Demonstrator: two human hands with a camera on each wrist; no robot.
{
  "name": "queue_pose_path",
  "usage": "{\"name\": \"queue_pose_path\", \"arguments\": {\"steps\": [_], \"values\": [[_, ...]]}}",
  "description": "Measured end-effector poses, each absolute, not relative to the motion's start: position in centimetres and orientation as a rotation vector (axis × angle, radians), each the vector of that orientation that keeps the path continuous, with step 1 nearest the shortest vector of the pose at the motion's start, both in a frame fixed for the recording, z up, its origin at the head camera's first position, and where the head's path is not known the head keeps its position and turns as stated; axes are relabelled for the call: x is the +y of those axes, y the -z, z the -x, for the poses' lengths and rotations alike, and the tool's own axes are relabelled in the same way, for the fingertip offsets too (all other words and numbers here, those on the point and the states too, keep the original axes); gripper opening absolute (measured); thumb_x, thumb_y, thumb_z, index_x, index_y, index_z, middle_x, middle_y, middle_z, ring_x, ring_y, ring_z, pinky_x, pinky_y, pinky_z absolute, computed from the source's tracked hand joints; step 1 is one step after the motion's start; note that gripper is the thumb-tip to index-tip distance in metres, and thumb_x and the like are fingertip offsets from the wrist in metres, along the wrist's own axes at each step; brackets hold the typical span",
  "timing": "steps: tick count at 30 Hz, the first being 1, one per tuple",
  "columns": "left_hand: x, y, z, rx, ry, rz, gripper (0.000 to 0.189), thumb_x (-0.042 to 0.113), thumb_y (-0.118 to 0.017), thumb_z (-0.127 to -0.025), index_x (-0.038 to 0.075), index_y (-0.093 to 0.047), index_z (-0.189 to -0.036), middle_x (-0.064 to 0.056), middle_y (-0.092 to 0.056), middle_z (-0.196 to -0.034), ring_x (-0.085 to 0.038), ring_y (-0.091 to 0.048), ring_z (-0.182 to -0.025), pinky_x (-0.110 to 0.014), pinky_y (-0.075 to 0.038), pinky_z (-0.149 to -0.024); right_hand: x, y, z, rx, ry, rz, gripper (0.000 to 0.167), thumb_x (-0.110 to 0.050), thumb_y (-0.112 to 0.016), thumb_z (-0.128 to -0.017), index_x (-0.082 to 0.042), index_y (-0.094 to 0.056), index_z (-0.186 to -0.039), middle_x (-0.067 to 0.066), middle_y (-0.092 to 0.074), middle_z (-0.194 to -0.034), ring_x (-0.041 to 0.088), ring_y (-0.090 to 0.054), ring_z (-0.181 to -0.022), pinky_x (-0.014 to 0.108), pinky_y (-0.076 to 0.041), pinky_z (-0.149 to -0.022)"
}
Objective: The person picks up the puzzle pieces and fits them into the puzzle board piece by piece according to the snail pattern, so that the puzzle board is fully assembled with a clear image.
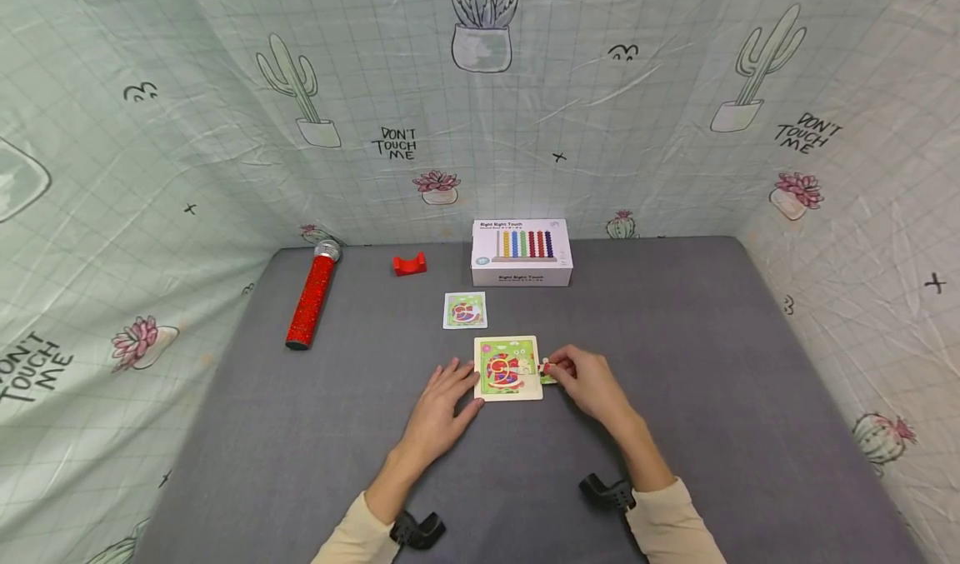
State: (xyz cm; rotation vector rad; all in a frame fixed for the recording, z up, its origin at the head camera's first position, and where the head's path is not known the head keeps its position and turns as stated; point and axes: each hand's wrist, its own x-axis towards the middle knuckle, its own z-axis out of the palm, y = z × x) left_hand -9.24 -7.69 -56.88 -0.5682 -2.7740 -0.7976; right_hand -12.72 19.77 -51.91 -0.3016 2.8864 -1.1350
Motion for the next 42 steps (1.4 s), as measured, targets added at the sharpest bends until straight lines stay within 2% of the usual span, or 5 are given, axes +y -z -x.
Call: {"name": "queue_pose_path", "arguments": {"steps": [8, 21, 35, 42], "values": [[-7.7, 56.8, 9.3, -2.767, 0.796, 0.572, 0.044, 0.034, -0.070, -0.095, 0.011, -0.067, -0.132, -0.005, -0.060, -0.144, -0.027, -0.047, -0.143, -0.048, -0.033, -0.123, 18.2, 52.3, 12.5, 2.851, 1.199, 0.368, 0.011, -0.012, -0.072, -0.092, -0.005, -0.070, -0.100, 0.001, -0.070, -0.083, 0.004, -0.056, -0.066, 0.019, -0.048, -0.055], [-7.8, 57.0, 9.3, -2.767, 0.812, 0.579, 0.045, 0.034, -0.069, -0.095, 0.010, -0.066, -0.133, -0.006, -0.060, -0.144, -0.028, -0.046, -0.144, -0.049, -0.032, -0.123, 16.8, 53.1, 12.2, 2.892, 1.149, 0.330, 0.012, -0.015, -0.074, -0.091, -0.005, -0.071, -0.097, 0.001, -0.068, -0.082, 0.007, -0.056, -0.069, 0.019, -0.047, -0.059], [-7.7, 56.9, 9.1, -2.768, 0.823, 0.576, 0.044, 0.033, -0.069, -0.095, 0.010, -0.066, -0.132, -0.006, -0.060, -0.144, -0.028, -0.046, -0.144, -0.050, -0.032, -0.123, 16.1, 53.5, 11.9, 3.007, 1.029, 0.438, 0.009, -0.014, -0.077, -0.088, -0.008, -0.071, -0.089, -0.002, -0.057, -0.077, 0.008, -0.048, -0.069, 0.021, -0.041, -0.060], [-7.7, 56.8, 9.1, -2.755, 0.814, 0.580, 0.044, 0.033, -0.070, -0.094, 0.009, -0.067, -0.131, -0.006, -0.061, -0.143, -0.030, -0.048, -0.142, -0.050, -0.033, -0.122, 16.2, 53.4, 11.9, 2.981, 1.006, 0.450, 0.019, -0.015, -0.082, -0.083, -0.005, -0.071, -0.095, 0.000, -0.056, -0.079, 0.008, -0.048, -0.070, 0.020, -0.041, -0.059]]}}
